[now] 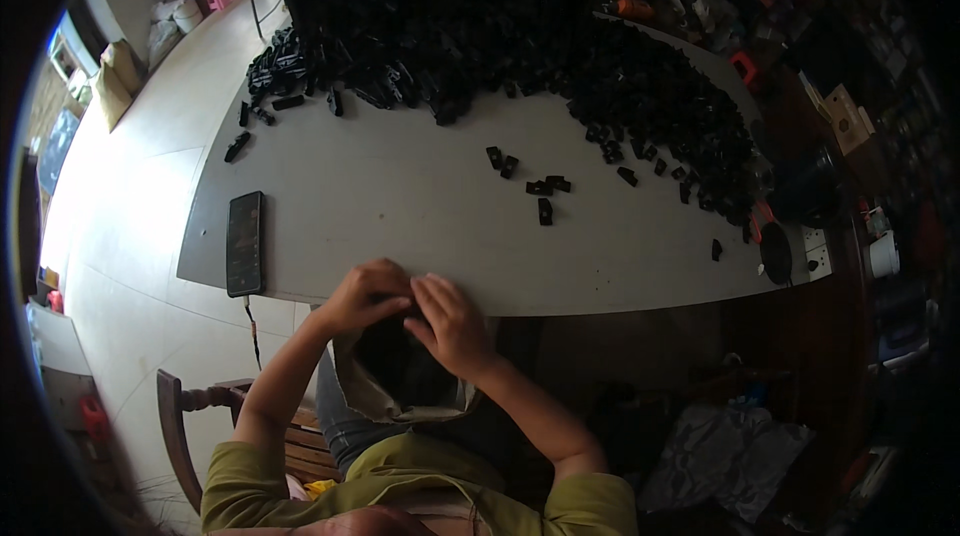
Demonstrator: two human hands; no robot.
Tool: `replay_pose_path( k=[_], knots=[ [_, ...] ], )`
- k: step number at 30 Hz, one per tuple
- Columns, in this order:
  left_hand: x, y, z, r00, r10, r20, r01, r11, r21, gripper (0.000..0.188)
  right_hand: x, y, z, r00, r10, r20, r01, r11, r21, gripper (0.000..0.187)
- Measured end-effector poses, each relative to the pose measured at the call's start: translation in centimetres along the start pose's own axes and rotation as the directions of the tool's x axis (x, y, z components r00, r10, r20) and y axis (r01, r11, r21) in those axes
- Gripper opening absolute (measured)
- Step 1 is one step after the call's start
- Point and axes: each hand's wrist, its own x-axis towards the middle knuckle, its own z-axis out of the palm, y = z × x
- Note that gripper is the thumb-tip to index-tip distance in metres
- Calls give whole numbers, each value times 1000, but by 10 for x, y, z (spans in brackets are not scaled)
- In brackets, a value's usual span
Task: Sorting black plastic components and placing them into a white bag.
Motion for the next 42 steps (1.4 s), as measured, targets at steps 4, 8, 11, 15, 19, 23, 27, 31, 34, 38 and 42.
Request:
replay_pose_path(
  k=[4,8,11,15,19,23,27,31,34,38,42],
  knots=[
    [0,4,-18,996,-2,92,8,998,-60,18,5,27,-35,990,-68,123,34,966,256,42],
    [41,-11,-48,997,-12,71,4,994,108,22,62,96,-97,962,257,-91,-214,919,330,34],
    [93,-33,-72,996,55,-72,-30,952,306,27,111,180,-131,905,292,-309,-316,948,-31,42],
    [194,-81,-89,960,118,-253,10,890,456,36,153,290,-176,861,282,-424,-433,843,-318,50],
    [267,-119,-103,919,106,-380,198,708,678,48,203,329,-166,749,476,-460,-661,576,-480,62],
    [303,-147,-104,891,35,-453,373,512,774,62,258,319,-143,696,606,-386,-709,492,-506,68],
    [323,-139,-103,929,-145,-342,370,444,816,78,286,322,-141,706,613,-355,-703,547,-454,75],
    [318,-142,-94,944,-188,-270,329,494,805,81,299,315,-111,779,557,-286,-626,674,-392,76],
    [312,-135,-90,949,-215,-232,312,516,798,80,312,292,-85,844,489,-220,-534,732,-423,75],
    [287,-122,-92,931,-272,-244,361,586,726,72,308,273,-61,877,459,-145,-472,761,-445,78],
    [255,-110,-97,923,-322,-210,364,557,747,71,295,249,-51,889,456,-50,-427,782,-454,76]
  ],
)
